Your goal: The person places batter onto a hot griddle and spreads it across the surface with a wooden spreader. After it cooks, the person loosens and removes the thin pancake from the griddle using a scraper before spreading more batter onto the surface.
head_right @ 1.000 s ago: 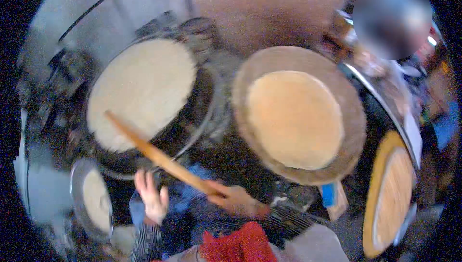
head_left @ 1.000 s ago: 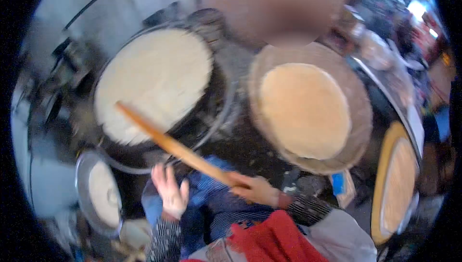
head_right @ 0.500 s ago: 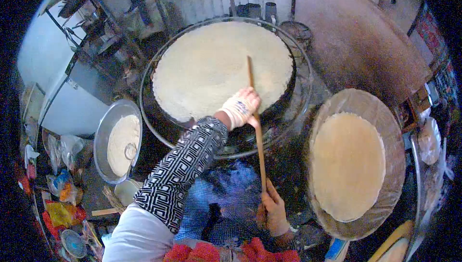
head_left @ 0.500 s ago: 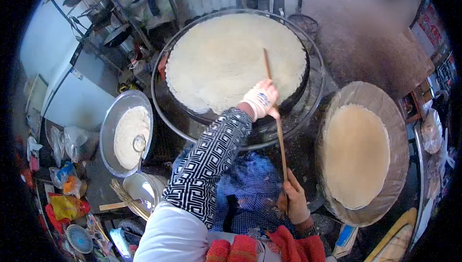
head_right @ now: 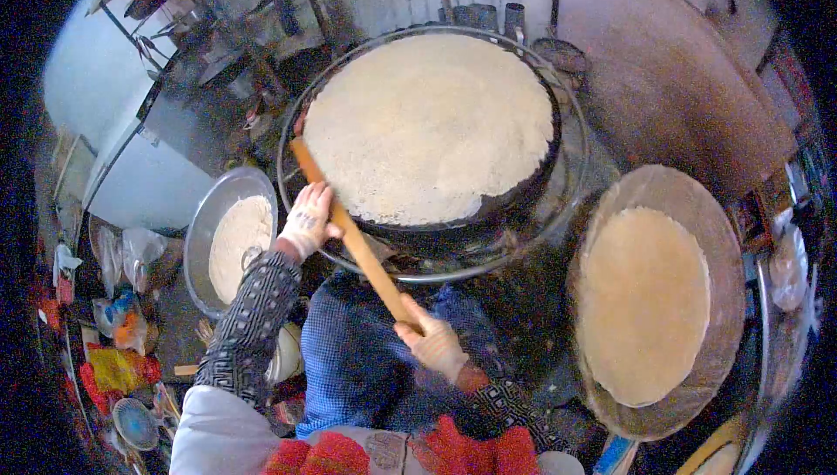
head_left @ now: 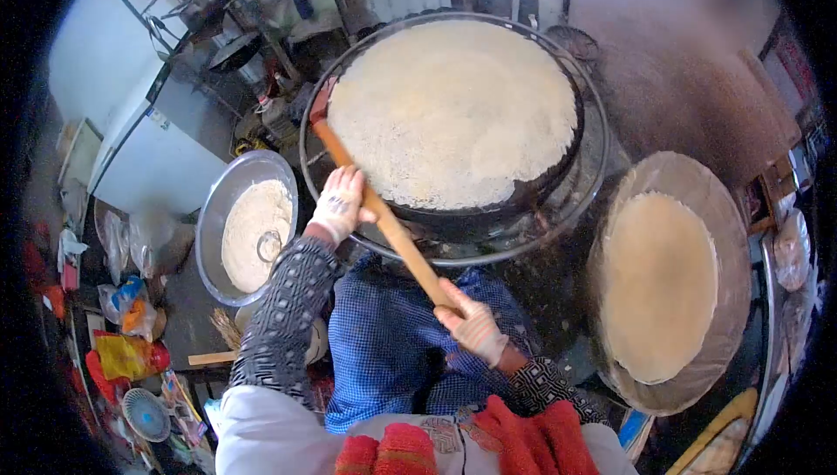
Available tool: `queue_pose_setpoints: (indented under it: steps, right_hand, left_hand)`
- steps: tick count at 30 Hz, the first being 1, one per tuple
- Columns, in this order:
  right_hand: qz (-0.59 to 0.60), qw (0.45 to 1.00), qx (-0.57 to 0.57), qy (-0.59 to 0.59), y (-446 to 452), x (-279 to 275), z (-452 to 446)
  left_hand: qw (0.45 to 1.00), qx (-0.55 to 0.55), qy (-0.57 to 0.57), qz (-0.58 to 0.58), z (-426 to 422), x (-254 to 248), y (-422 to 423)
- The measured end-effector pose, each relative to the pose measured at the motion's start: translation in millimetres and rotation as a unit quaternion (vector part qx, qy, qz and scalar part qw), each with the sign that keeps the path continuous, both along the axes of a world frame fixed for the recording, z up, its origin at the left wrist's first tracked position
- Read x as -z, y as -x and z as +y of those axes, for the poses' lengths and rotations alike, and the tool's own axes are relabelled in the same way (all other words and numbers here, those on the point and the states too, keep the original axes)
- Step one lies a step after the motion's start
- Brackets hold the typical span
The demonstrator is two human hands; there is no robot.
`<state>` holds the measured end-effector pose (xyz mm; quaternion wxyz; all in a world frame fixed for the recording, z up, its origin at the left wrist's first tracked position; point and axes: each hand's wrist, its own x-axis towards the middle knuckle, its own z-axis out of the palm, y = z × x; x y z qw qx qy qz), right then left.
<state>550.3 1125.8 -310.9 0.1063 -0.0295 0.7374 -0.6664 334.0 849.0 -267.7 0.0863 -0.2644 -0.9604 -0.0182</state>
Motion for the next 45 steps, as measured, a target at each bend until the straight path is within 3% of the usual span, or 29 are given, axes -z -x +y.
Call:
queue_pose_setpoints:
  steps: [2, 3, 5, 6, 7, 10, 11, 12, 13, 14, 16, 18, 20, 25, 27, 30, 33, 35, 38, 39, 42, 44, 45]
  right_hand:
    - [-0.027, 0.994, -0.051, -0.092, -22, -6, 17]
    - [-0.126, 0.986, -0.083, -0.075, -33, -41, 33]
    - [-0.095, 0.972, -0.068, -0.204, -78, -42, 61]
    - [-0.076, 0.982, -0.001, -0.173, -97, -66, 71]
    - [-0.058, 0.987, 0.058, -0.141, -115, -83, 80]
    - [-0.084, 0.980, 0.176, -0.035, -175, -42, 111]
    - [-0.060, 0.979, 0.187, -0.059, -195, -26, 119]
    - [-0.091, 0.977, 0.194, -0.011, -211, -7, 129]
    - [-0.122, 0.971, 0.203, 0.036, -227, 11, 140]
    - [-0.202, 0.944, 0.206, 0.159, -238, 33, 152]
    - [-0.256, 0.914, 0.205, 0.239, -232, 35, 148]
    - [-0.217, 0.943, 0.200, 0.156, -190, -9, 114]
    - [-0.165, 0.972, 0.130, 0.105, -165, 11, 104]
    - [-0.210, 0.977, -0.006, 0.023, -96, -34, 60]
    - [-0.111, 0.994, -0.004, -0.012, -84, -28, 54]
    - [-0.019, 0.997, 0.063, -0.031, -84, -28, 58]
    - [-0.090, 0.990, 0.102, -0.025, -70, -9, 63]
    - [-0.057, 0.995, 0.069, -0.042, -56, -11, 58]
    - [-0.139, 0.989, 0.043, -0.009, -48, -37, 46]
    - [-0.073, 0.996, 0.048, -0.020, -51, -33, 52]
    - [-0.041, 0.993, 0.109, 0.023, -56, -10, 56]
    - [-0.121, 0.990, 0.068, 0.032, -47, -14, 41]
    - [-0.147, 0.987, 0.044, 0.041, -36, -26, 30]
  left_hand:
    - [0.999, -0.029, 0.010, 0.033, -6, 6, -39]
    - [0.999, -0.018, 0.011, 0.041, 3, 9, -57]
    - [0.997, 0.012, 0.000, 0.081, 35, 10, -82]
    - [0.995, 0.034, -0.095, -0.028, 79, -34, -96]
    - [0.989, 0.075, -0.126, 0.012, 113, -39, -103]
    - [0.964, 0.218, -0.152, 0.012, 206, -37, -97]
    - [0.970, 0.223, -0.101, 0.000, 240, -24, -89]
    - [0.963, 0.248, -0.080, -0.061, 255, -1, -90]
    - [0.961, 0.250, -0.099, -0.063, 255, 8, -94]
    - [0.958, 0.254, -0.115, -0.063, 253, 13, -98]
    - [0.969, 0.222, -0.085, -0.072, 235, 10, -100]
    - [0.974, 0.196, -0.102, -0.043, 201, 10, -99]
    - [0.985, 0.147, -0.086, -0.030, 159, 14, -93]
    - [0.996, 0.049, -0.070, 0.037, 53, 18, -84]
    - [0.997, 0.026, -0.063, 0.037, 29, 4, -85]
    - [0.981, -0.034, -0.137, 0.133, -2, 12, -93]
    - [0.993, -0.058, -0.036, 0.092, -11, 49, -90]
    - [0.995, -0.057, 0.045, 0.064, -3, 71, -83]
    - [0.998, -0.049, 0.042, 0.008, 21, 63, -92]
    - [0.997, -0.057, 0.051, 0.012, 32, 60, -98]
    - [0.997, -0.070, 0.017, 0.014, 68, 64, -115]
    - [0.997, -0.077, -0.013, 0.020, 102, 69, -127]
    - [0.992, -0.083, 0.001, 0.096, 115, 89, -131]
